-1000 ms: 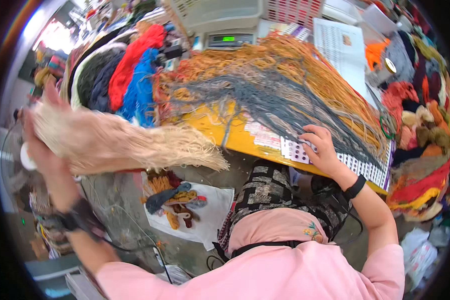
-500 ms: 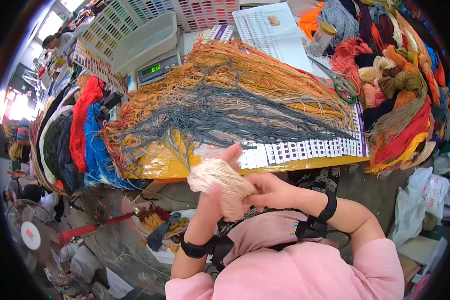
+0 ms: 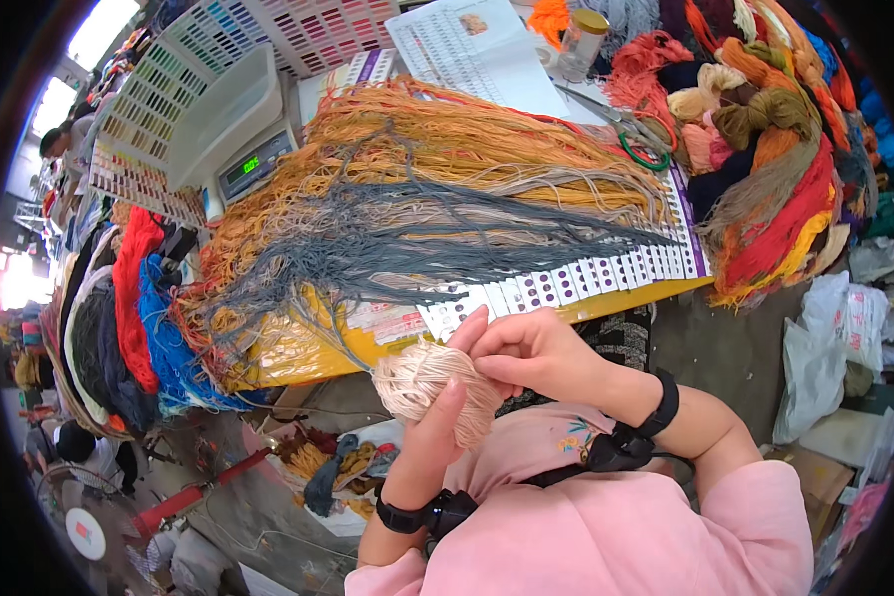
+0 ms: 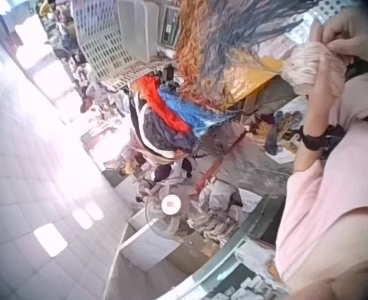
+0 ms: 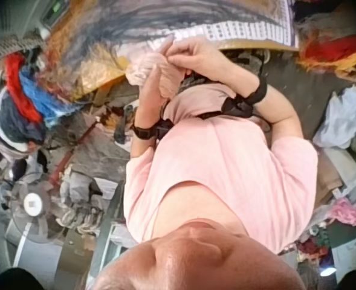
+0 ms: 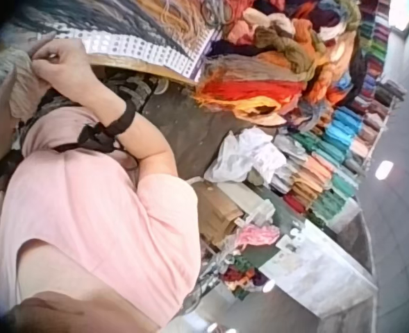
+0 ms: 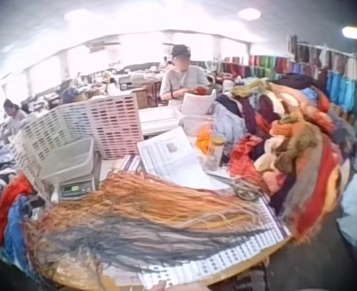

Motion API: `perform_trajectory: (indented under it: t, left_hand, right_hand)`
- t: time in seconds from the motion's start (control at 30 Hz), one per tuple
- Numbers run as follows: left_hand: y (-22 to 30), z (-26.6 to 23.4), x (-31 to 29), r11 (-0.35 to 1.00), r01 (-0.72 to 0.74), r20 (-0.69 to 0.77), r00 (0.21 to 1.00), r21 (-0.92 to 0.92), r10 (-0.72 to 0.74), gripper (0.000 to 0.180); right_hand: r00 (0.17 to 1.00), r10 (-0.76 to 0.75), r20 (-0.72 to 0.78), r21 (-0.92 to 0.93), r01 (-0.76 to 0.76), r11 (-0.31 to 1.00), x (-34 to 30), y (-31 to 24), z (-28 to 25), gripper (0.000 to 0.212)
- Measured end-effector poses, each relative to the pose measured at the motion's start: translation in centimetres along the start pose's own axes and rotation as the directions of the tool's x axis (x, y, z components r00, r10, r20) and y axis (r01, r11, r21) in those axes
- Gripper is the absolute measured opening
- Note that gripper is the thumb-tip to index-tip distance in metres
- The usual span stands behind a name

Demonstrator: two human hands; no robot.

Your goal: The person picks up a bundle of thread, weighs it on a scale, and pulls out individual strands by hand. They thread these strands through holes in a cardboard organizer strip, repeating the process for different colors of thread.

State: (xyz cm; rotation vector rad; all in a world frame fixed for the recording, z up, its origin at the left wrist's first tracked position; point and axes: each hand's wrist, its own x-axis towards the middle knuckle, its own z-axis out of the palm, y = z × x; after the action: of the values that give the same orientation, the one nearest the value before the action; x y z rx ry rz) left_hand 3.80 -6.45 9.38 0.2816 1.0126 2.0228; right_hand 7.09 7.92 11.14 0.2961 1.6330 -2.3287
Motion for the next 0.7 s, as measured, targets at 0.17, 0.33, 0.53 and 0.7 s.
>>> perform_trajectory:
  t: [0.17, 0.33, 0.53, 0.7]
  left_hand:
    - [0.0, 0.9, 0.1, 0.997, -0.004, -0.06, 0.998, -0.075, 0.0, 0.071]
    - [-0.7, 0.9, -0.2, 0.999, 0.014, -0.012, 1.0, -0.047, -0.014, 0.068]
    - [-0.4, 1.4, -0.6, 0.988, 0.031, 0.034, 0.999, -0.152, -0.026, 0.064]
    - [-1.0, 2.5, -0.6, 0.988, 0.012, 0.036, 0.999, -0.153, -0.007, 0.061]
  right_hand:
    - [1.0, 0.007, -0.025, 0.1, -0.005, 0.995, -0.6, 0.0, -1.6, 0.01]
    - [0.998, 0.057, -0.019, 0.037, -0.056, 0.998, -1.4, -0.3, -0.9, 0.011]
    - [0.999, 0.024, -0.042, 0.284, -0.011, 0.959, -2.7, 0.0, -1.8, 0.009]
    - [1.0, 0.011, -0.011, 0.263, -0.008, 0.965, -3.2, -0.3, -1.9, 0.01]
